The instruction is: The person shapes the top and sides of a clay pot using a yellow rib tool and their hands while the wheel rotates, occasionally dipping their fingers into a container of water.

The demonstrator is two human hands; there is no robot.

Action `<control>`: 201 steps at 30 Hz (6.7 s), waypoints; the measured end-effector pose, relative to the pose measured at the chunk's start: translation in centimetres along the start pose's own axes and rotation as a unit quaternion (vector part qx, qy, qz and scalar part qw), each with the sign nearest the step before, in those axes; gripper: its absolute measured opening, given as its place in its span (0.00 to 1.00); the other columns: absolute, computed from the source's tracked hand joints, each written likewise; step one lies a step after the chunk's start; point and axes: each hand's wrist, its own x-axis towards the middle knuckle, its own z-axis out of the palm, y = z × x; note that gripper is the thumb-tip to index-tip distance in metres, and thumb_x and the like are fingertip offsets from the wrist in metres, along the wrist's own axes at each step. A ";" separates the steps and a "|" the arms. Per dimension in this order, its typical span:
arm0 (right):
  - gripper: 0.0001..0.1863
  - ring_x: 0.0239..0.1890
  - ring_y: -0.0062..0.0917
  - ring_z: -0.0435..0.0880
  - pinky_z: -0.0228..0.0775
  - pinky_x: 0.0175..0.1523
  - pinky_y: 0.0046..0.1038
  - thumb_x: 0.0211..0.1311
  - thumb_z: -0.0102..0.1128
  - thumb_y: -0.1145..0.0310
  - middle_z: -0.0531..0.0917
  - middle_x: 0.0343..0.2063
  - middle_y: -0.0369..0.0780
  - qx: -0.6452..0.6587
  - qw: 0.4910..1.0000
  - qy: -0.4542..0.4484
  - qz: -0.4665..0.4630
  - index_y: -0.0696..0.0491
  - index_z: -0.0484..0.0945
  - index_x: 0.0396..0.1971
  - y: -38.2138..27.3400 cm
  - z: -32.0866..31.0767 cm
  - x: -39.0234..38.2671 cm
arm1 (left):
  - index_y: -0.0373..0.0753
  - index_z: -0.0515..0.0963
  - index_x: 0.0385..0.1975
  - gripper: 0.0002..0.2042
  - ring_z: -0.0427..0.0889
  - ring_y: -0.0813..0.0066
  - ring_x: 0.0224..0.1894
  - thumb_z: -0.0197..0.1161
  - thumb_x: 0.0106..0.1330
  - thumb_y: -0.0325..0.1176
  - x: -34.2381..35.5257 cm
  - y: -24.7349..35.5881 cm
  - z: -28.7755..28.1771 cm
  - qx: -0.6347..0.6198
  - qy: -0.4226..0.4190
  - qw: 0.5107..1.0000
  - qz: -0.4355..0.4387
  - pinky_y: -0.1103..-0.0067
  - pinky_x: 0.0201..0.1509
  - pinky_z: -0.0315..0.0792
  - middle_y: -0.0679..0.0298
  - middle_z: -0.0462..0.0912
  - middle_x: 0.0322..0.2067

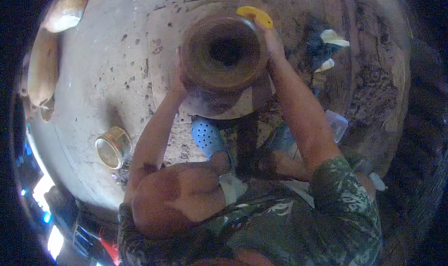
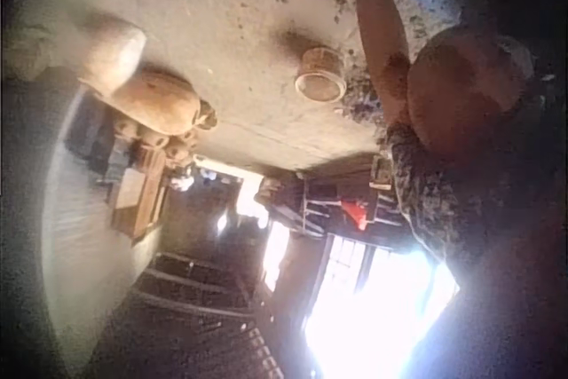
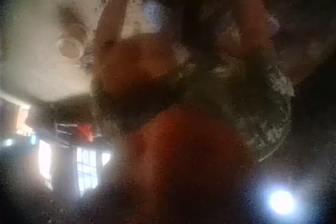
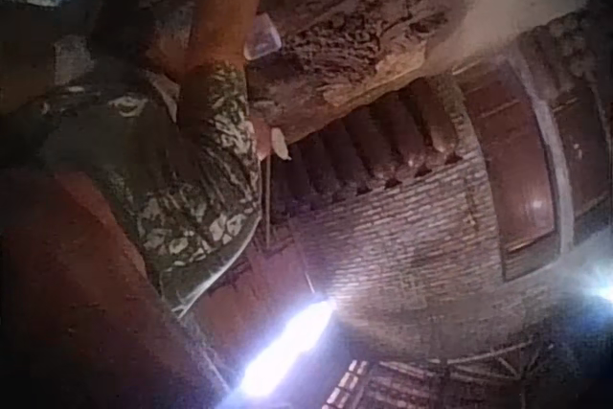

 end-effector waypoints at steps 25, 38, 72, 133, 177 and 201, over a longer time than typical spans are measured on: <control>0.21 0.55 0.33 0.82 0.74 0.62 0.37 0.75 0.55 0.62 0.81 0.57 0.41 -0.041 0.989 -0.059 -0.126 0.54 0.76 0.63 1.9 3.4 -5.6 | 0.46 0.68 0.72 0.37 0.51 0.54 0.80 0.64 0.65 0.55 -0.4 -3.8 -5.2 0.259 -0.029 0.962 0.079 0.43 0.82 0.28 0.58 0.65 0.74; 0.30 0.67 0.35 0.76 0.71 0.67 0.36 0.73 0.54 0.62 0.74 0.68 0.42 0.016 0.992 -0.123 -0.026 0.53 0.67 0.73 -4.4 -10.1 -7.0 | 0.34 0.62 0.73 0.50 0.57 0.43 0.76 0.81 0.50 0.43 -8.4 1.3 0.4 0.577 0.130 0.795 0.137 0.46 0.75 0.55 0.41 0.60 0.73; 0.14 0.46 0.51 0.87 0.76 0.53 0.51 0.63 0.54 0.68 0.87 0.40 0.52 -0.702 0.673 0.234 0.012 0.52 0.87 0.43 5.2 -35.3 -25.6 | 0.36 0.63 0.74 0.45 0.69 0.41 0.70 0.70 0.62 0.57 -16.9 2.2 4.9 0.838 -0.051 0.539 -0.061 0.45 0.76 0.53 0.40 0.71 0.67; 0.16 0.43 0.54 0.88 0.79 0.52 0.49 0.62 0.55 0.64 0.87 0.35 0.57 -0.674 0.702 -0.190 -0.132 0.61 0.87 0.34 -3.1 12.5 -8.3 | 0.24 0.60 0.71 0.46 0.67 0.41 0.71 0.68 0.65 0.55 -14.5 2.5 -1.6 0.705 0.092 0.699 0.074 0.54 0.74 0.61 0.35 0.64 0.70; 0.16 0.46 0.52 0.86 0.80 0.51 0.47 0.51 0.57 0.75 0.87 0.40 0.56 -0.689 0.629 -0.346 -0.103 0.60 0.85 0.40 -3.6 13.9 -7.5 | 0.40 0.59 0.77 0.46 0.54 0.42 0.78 0.70 0.61 0.53 -6.0 6.5 -9.5 0.834 0.156 0.521 0.094 0.39 0.78 0.43 0.46 0.56 0.77; 0.17 0.44 0.53 0.86 0.79 0.51 0.47 0.51 0.57 0.77 0.86 0.35 0.55 -0.705 0.614 -0.329 -0.131 0.56 0.87 0.41 -4.7 11.3 -8.1 | 0.28 0.66 0.70 0.50 0.59 0.39 0.76 0.74 0.53 0.60 -11.0 2.1 0.9 0.807 0.051 0.587 0.047 0.39 0.77 0.46 0.43 0.66 0.71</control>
